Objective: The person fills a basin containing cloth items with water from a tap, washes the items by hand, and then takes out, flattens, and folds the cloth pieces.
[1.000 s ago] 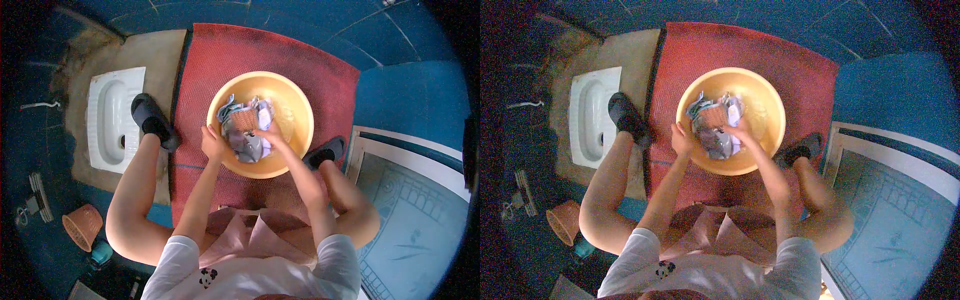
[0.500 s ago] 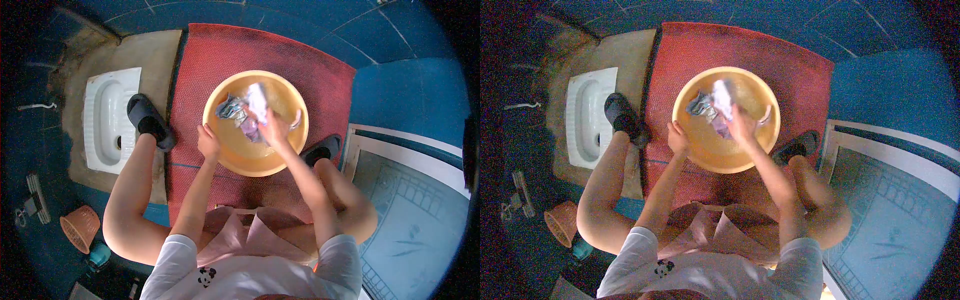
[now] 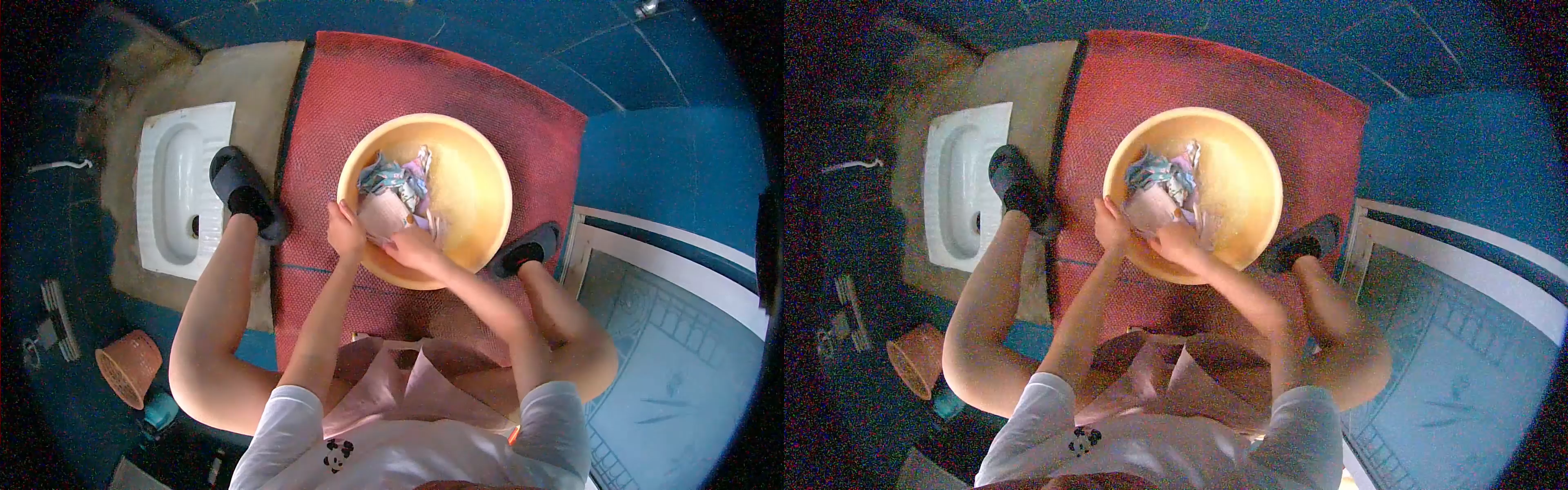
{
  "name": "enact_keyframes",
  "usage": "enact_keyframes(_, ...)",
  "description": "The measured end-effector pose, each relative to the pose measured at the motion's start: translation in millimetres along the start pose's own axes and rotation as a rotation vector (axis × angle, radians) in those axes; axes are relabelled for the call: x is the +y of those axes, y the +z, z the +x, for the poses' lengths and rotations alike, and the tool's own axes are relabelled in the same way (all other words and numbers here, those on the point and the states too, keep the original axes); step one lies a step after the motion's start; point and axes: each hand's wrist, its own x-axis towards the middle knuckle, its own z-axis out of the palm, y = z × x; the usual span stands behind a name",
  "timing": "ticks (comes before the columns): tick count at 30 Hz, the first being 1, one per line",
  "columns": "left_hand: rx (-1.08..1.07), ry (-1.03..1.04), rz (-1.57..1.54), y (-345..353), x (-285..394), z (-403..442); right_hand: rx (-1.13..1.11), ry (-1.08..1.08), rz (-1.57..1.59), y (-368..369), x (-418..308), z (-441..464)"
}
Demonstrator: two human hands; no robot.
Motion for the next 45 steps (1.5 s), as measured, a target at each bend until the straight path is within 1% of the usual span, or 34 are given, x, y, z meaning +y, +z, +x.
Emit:
enact_keyframes(1, 0.002, -0.010, 0.011, 0.8, -1.2, 3.1, -0.253, 0.048, 0.116, -6.8, 3.9, 9.4)
enact_keyframes(2, 0.004, -0.013, 0.013, 1.2, -2.9, 6.0, -0.256, 0.046, 0.116, -11.1, 7.3, 15.3)
enact_keyframes(4, -0.004, 0.017, -0.021, 2.2, -6.7, 11.4, -0.142, -0.039, 0.014, -17.0, 16.9, 26.9)
enact_keyframes(5, -0.003, 0.014, -0.020, 3.8, -7.7, 13.2, -0.162, 0.068, 0.099, -21.3, 23.4, 38.0)
enact_keyframes(7, -0.022, 0.010, -0.011, 6.5, -5.1, 14.3, 0.230, -0.085, -0.091, -27.3, 39.8, 49.5)
enact_keyframes(8, -0.020, 0.007, -0.009, 8.3, -4.9, 15.3, 0.228, -0.087, -0.090, -23.9, 40.3, 51.2)
enact_keyframes(10, -0.008, 0.012, -0.022, 11.6, -4.2, 17.9, 0.122, 0.118, -0.144, -35.4, 26.1, 49.7)
enact_keyframes(11, -0.007, 0.011, -0.020, 13.0, -4.1, 17.6, 0.098, 0.119, -0.106, -2.7, 40.2, 61.2)
enact_keyframes(12, -0.014, -0.011, -0.011, 10.5, -0.4, 15.9, 0.097, 0.117, -0.105, 8.5, 44.7, 67.5)
enact_keyframes(14, -0.019, -0.035, 0.000, 9.5, 3.3, 15.0, 0.129, 0.220, -0.156, 18.6, 47.6, 77.9)
enact_keyframes(18, 0.002, 0.014, -0.030, 12.0, 2.3, 18.4, 0.157, 0.296, -0.070, -6.2, 47.3, 98.9)
enact_keyframes(20, 0.001, 0.024, -0.041, 14.7, 0.2, 20.2, 0.379, 0.410, 0.141, -2.3, 48.0, 104.8)
enact_keyframes(21, 0.023, 0.035, -0.038, 16.9, 0.2, 20.7, 0.432, 0.479, 0.120, 4.0, 41.1, 103.8)
enact_keyframes(22, 0.045, 0.045, -0.035, 17.8, 0.8, 20.7, 0.432, 0.480, 0.119, 18.6, 44.2, 97.4)
enact_keyframes(23, 0.044, 0.045, -0.035, 18.1, 1.0, 20.3, 0.448, 0.340, 0.061, 33.1, 47.6, 89.0)
enact_keyframes(24, 0.043, 0.035, -0.025, 17.7, 1.2, 19.5, 0.463, 0.199, 0.002, 31.5, 46.9, 81.8)
enact_keyframes(25, 0.041, 0.025, -0.015, 17.3, 1.5, 18.8, 0.438, 0.084, 0.104, 25.1, 53.1, 76.3)
enact_keyframes(26, 0.040, 0.025, -0.015, 16.6, 1.8, 18.7, 0.437, 0.084, 0.104, 17.1, 59.7, 77.0)
enact_keyframes(28, 0.034, 0.043, -0.040, 16.3, 1.5, 19.2, 0.180, 0.015, -0.036, -6.2, 68.6, 84.8)
enact_keyframes(29, 0.033, 0.043, -0.040, 16.8, 1.7, 19.0, 0.163, 0.044, -0.112, -16.6, 67.4, 82.2)
enact_keyframes(30, 0.031, 0.038, -0.020, 18.0, 1.3, 19.0, 0.163, 0.044, -0.112, -13.0, 66.0, 80.3)
enact_keyframes(32, 0.028, 0.033, 0.000, 15.9, 0.8, 16.9, 0.457, 0.226, 0.219, 7.2, 58.0, 74.8)
enact_keyframes(33, 0.053, 0.010, -0.010, 13.4, 1.0, 16.0, 0.467, 0.375, 0.366, 19.3, 44.6, 71.9)
enact_keyframes(34, 0.078, -0.014, -0.021, 10.9, 0.7, 15.0, 0.469, 0.375, 0.363, 35.4, 32.9, 71.4)
enact_keyframes(36, 0.039, -0.012, -0.008, 5.4, -2.6, 12.9, 0.643, 0.621, 0.252, 57.7, 17.1, 70.3)
enact_keyframes(37, 0.001, -0.011, 0.008, 3.7, -3.3, 11.8, 0.614, 0.582, 0.168, 58.8, 19.4, 67.5)
enact_keyframes(38, 0.000, -0.010, 0.005, 3.2, -2.7, 11.1, 0.616, 0.583, 0.166, 57.2, 26.1, 66.6)
enact_keyframes(40, 0.021, 0.031, -0.059, 0.9, 1.1, 10.5, 0.505, 0.308, 0.100, 37.1, 42.1, 66.8)
enact_keyframes(41, 0.020, 0.032, -0.061, 0.1, 3.2, 10.2, 0.507, 0.309, 0.098, 28.6, 52.5, 67.3)
enact_keyframes(43, 0.002, -0.016, -0.020, -0.1, 6.5, 9.1, 0.316, 0.107, 0.234, 14.0, 71.5, 66.1)
enact_keyframes(44, 0.002, -0.014, -0.023, 0.9, 7.2, 7.8, 0.318, 0.108, 0.232, 9.4, 76.1, 62.7)
enact_keyframes(45, 0.016, 0.000, -0.024, 1.7, 7.0, 5.9, 0.290, 0.108, 0.143, 5.0, 78.5, 59.1)
